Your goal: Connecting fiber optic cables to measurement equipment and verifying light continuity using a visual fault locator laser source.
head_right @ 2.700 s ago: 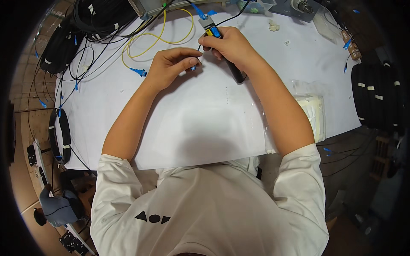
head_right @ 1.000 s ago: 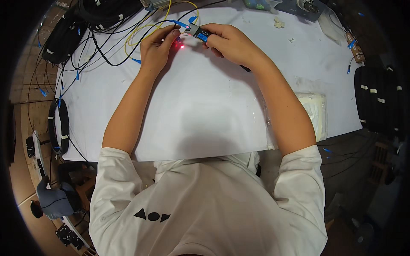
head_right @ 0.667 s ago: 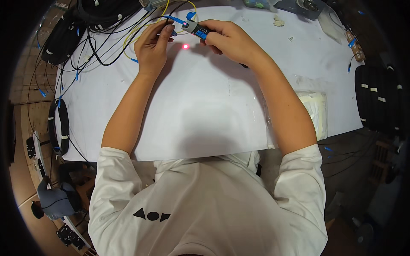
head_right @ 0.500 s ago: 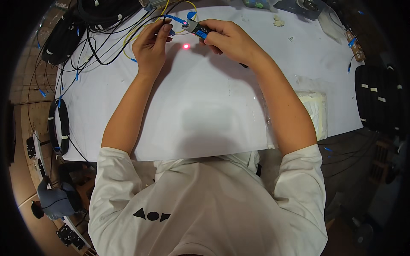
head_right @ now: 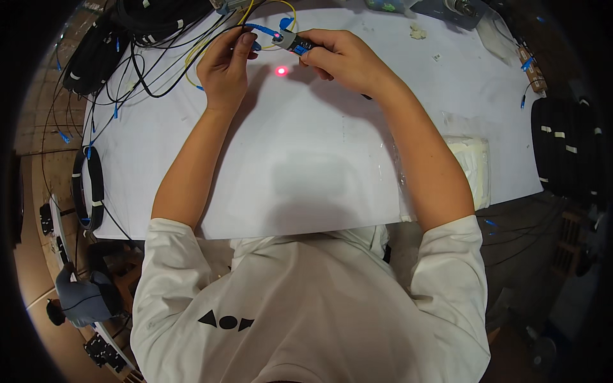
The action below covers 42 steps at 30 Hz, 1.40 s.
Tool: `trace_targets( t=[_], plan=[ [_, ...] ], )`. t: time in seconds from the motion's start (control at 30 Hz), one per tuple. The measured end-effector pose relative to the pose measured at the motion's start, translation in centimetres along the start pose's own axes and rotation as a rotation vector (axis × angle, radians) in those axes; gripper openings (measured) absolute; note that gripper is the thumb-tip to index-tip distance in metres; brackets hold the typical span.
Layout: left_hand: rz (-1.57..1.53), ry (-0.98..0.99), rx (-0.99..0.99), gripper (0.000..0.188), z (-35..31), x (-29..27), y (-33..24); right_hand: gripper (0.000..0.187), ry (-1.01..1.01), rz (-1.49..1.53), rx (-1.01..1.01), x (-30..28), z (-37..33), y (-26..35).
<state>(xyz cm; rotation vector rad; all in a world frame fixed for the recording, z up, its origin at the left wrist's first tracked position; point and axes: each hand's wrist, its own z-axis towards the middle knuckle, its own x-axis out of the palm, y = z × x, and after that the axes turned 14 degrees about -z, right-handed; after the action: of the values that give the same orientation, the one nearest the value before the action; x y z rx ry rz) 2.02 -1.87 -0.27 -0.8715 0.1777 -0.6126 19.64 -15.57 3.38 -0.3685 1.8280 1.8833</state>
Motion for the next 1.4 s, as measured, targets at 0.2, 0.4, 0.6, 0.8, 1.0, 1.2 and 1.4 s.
trace_targets(
  t=[0.2, 0.4, 0.6, 0.8, 1.0, 1.2, 1.4],
  plan=[
    [-0.019, 0.022, -0.032, 0.018, -0.2, -0.2, 0.5, 0.036, 0.087, -0.025, -0.029, -0.3, 0.1, 0.0],
    [-0.056, 0.042, -0.097, 0.015, -0.5, -0.3, 1.3, 0.044, 0.110, 0.010, -0.060, 0.0, -0.2, 0.4],
    [0.042, 0.067, -0.111, 0.021, -0.4, -0.4, 1.0, 0.048, 0.099, -0.037, -0.036, -0.5, -0.1, 0.1],
    [0.071, 0.062, -0.154, 0.019, -0.5, -0.4, 0.8, 0.045, 0.069, -0.028, -0.041, -0.4, -0.1, 0.4],
    [0.207, 0.083, -0.141, 0.020, -0.6, -0.3, 0.7, 0.045, 0.102, -0.012, -0.072, 0.0, -0.1, 0.4],
    [0.265, 0.135, -0.181, 0.021, -0.6, -0.4, 0.6, 0.045, 0.102, -0.075, -0.070, 0.0, -0.1, 0.7],
    [0.223, 0.153, -0.338, 0.021, -0.6, -0.2, 0.4, 0.045, 0.099, 0.009, -0.079, 0.3, -0.2, 0.7]
  ],
)
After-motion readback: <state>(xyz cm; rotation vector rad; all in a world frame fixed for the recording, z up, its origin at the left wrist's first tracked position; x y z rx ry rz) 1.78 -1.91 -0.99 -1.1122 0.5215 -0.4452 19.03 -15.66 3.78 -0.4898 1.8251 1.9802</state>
